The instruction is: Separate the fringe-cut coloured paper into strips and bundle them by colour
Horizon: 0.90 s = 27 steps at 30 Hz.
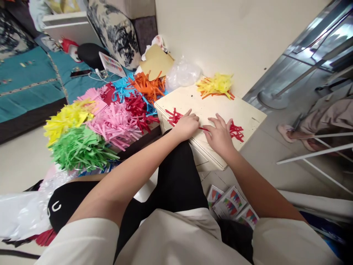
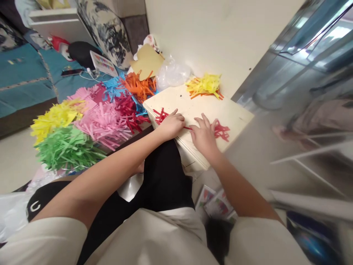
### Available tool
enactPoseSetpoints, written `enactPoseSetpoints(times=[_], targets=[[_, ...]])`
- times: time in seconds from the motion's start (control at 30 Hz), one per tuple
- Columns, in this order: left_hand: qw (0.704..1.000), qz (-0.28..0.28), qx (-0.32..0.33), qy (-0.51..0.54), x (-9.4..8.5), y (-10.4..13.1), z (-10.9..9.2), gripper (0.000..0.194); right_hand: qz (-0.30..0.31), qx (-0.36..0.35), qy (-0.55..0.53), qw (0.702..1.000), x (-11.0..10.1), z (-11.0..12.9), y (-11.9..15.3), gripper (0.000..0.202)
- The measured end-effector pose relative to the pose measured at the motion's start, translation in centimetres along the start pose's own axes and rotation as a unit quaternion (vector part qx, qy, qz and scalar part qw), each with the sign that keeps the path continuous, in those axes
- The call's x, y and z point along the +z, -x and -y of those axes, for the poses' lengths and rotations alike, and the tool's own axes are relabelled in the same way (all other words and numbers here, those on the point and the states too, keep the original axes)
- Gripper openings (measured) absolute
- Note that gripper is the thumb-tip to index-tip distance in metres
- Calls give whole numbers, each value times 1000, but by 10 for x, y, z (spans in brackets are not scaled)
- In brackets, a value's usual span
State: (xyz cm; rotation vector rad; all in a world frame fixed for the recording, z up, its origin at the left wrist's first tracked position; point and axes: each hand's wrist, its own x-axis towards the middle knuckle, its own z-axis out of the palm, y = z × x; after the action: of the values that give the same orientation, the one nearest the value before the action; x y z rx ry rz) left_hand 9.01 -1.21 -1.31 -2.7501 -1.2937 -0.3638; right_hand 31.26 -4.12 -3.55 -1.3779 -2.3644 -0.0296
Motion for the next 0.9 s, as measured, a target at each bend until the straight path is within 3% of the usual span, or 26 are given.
enactPoseSetpoints(times=[0.13,0.27,0.4,0.53,0.63,0.73,0.83,0.9], targets=[[1000,12,5,-11,-6,7,-15,26,9,-33,41,999,-7,20,8,39],[999,24,25,2,-12,26,-44,29,16,-30,92,995,-14,33,39,33],[998,7,60,23,-11,41,-64,22,-21,-28,88,996,-13,26,71,27],[994,-12,110,12,-8,43,-70,34,-82,-45,68,993,-7,17,85,20],[993,-26,118,-17,-6,41,-69,42,-116,-57,49,990,-4,18,85,26],[992,-49,116,-4,-10,40,-66,39,-122,-72,28,990,-15,16,77,24],[990,-69,115,53,-27,48,-61,34,-77,-90,-21,993,-44,13,57,21],[985,-63,99,127,-47,59,-53,31,4,-117,-111,987,-69,17,35,23]])
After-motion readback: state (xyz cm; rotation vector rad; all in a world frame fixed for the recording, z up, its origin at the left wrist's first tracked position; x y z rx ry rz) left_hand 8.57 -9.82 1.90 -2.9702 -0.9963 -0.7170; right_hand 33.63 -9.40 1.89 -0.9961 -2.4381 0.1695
